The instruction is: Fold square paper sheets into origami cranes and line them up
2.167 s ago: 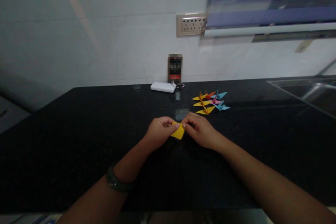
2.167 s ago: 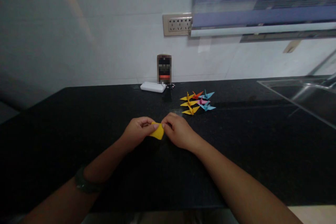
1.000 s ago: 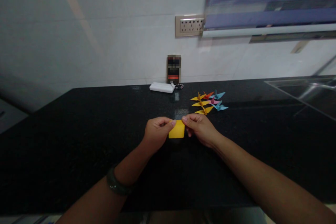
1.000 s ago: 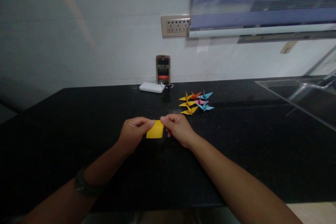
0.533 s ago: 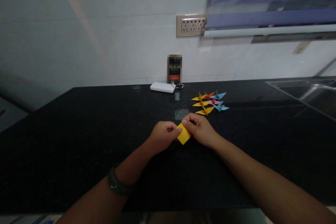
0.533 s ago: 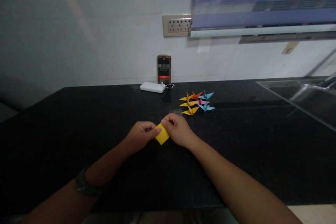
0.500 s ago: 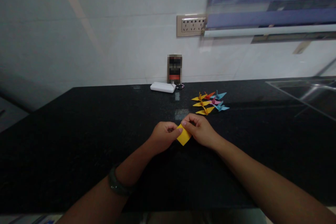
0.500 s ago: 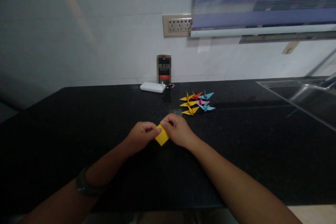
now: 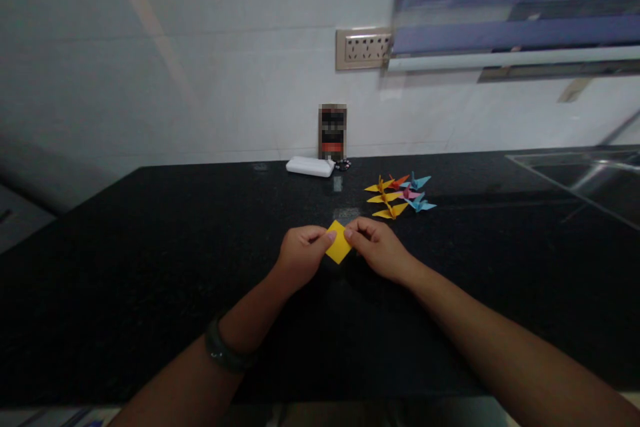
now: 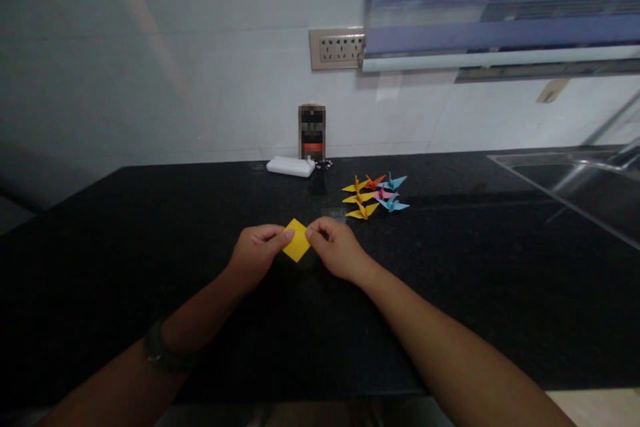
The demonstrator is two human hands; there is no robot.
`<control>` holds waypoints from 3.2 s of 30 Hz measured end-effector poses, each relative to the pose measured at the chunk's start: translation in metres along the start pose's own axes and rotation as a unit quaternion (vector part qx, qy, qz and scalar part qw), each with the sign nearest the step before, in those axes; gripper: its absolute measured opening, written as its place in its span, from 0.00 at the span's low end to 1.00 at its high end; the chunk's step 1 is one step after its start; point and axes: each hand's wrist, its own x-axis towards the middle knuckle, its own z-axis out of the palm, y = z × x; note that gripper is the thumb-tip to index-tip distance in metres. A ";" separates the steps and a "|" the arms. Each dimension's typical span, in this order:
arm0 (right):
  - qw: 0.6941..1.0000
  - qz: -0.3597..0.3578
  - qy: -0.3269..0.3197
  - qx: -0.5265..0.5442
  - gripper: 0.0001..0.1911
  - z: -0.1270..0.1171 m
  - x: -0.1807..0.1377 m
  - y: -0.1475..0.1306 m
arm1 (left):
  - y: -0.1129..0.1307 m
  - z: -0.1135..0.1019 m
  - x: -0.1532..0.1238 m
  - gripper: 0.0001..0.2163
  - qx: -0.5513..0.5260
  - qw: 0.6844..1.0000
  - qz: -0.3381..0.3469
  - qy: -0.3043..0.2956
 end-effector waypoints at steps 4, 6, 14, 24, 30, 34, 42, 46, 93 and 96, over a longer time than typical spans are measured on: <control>1.000 0.000 0.005 -0.011 0.09 -0.003 0.001 0.003 | 0.002 -0.001 0.001 0.09 -0.030 0.998 -0.032 0.035; 1.000 0.010 0.008 -0.005 0.09 -0.005 0.003 0.005 | 0.001 -0.001 0.003 0.09 -0.047 0.997 -0.038 0.048; 0.990 0.075 0.008 0.118 0.14 -0.004 0.004 0.005 | 0.002 0.001 0.004 0.09 -0.108 0.992 -0.042 0.042; 0.979 0.089 -0.086 0.161 0.16 -0.004 -0.001 0.005 | -0.003 0.002 0.004 0.13 -0.182 0.982 -0.052 -0.031; 0.954 0.115 -0.136 0.243 0.17 -0.002 -0.002 0.006 | -0.008 0.002 0.003 0.15 -0.229 0.967 -0.065 -0.086; 0.941 0.122 -0.139 0.285 0.16 -0.001 -0.002 0.007 | -0.008 0.002 0.003 0.16 -0.233 0.964 -0.065 -0.109; 0.926 0.121 -0.128 0.334 0.17 0.000 -0.001 0.005 | -0.007 0.002 0.001 0.16 -0.239 0.959 -0.058 -0.139; 0.925 0.127 -0.132 0.333 0.16 0.000 -0.001 0.006 | -0.006 0.002 0.000 0.16 -0.237 0.959 -0.058 -0.143; 0.999 -0.016 -0.008 0.043 0.11 -0.005 0.001 0.020 | -0.006 0.004 0.003 0.07 -0.173 0.967 -0.159 -0.098; 0.995 -0.092 0.005 -0.037 0.14 -0.009 0.000 0.018 | -0.009 0.004 0.004 0.08 -0.219 0.955 -0.161 -0.116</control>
